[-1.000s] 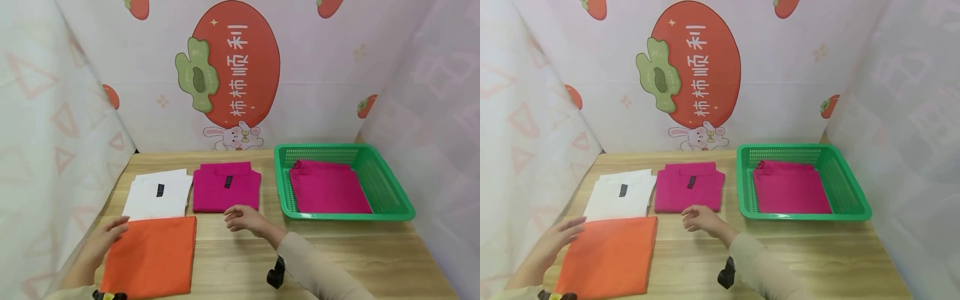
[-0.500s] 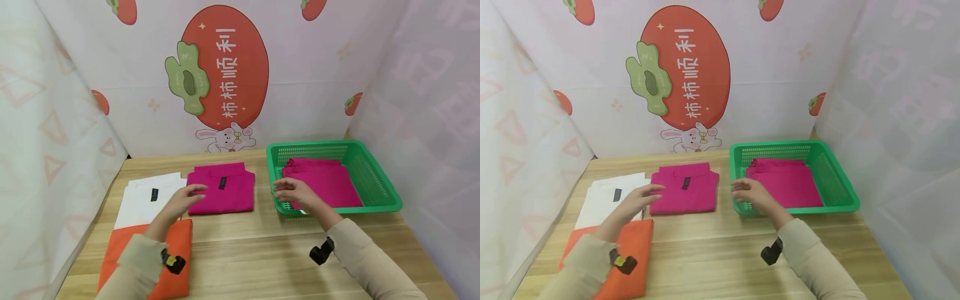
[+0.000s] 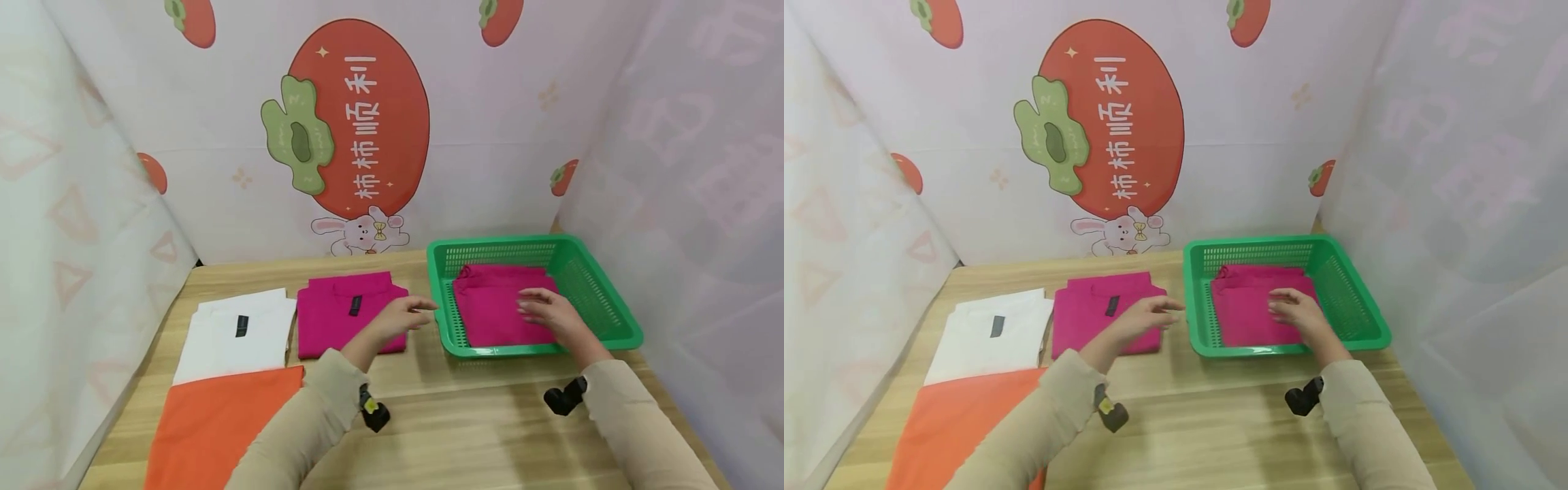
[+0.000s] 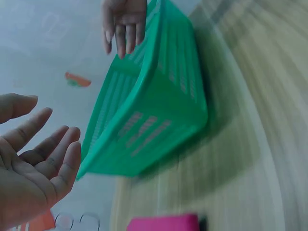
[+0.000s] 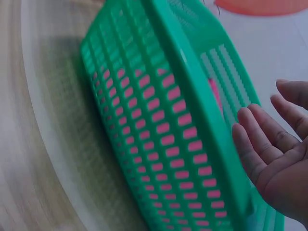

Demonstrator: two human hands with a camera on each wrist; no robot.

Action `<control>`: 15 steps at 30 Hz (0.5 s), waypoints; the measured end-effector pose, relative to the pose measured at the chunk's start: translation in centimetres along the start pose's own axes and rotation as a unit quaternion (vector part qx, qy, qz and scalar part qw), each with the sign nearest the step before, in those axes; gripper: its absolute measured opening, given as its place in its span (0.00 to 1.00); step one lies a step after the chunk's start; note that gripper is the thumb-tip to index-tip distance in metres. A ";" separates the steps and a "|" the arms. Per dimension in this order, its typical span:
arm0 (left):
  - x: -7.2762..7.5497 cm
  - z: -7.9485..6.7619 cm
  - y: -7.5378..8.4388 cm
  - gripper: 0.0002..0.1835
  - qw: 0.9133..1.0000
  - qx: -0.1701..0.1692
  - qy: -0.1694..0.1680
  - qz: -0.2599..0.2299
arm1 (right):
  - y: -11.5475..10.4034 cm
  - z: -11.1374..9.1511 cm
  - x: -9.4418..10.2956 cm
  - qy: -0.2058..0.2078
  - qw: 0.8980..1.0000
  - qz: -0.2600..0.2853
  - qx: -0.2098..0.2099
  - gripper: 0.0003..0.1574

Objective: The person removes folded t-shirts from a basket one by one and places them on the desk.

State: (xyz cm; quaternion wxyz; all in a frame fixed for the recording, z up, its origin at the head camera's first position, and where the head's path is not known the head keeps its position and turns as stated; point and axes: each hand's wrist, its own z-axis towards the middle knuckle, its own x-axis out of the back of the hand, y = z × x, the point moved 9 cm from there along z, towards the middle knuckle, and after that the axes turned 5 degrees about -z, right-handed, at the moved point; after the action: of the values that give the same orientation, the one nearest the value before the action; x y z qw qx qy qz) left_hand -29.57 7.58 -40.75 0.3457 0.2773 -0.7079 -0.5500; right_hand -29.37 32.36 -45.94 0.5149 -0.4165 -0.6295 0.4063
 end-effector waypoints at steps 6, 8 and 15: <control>-4.4 3.8 -1.4 0.14 0.996 0.053 -0.024 -0.061 | 2.8 0.3 2.5 0.019 0.998 -0.046 -0.030 0.35; -5.3 4.8 -1.7 0.14 0.996 0.067 -0.018 -0.064 | 3.6 0.4 3.2 0.021 0.997 -0.065 -0.046 0.35; -7.4 11.4 -7.1 0.13 0.995 0.091 0.051 0.000 | 5.8 0.7 5.6 0.031 0.984 -0.131 -0.120 0.36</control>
State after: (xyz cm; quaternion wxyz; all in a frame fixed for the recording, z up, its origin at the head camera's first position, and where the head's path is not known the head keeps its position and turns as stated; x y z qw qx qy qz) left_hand -34.00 18.29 -50.78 0.3547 0.3356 -0.7363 -0.4685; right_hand -30.13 39.43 -49.81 0.5292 -0.4012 -0.7067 0.2439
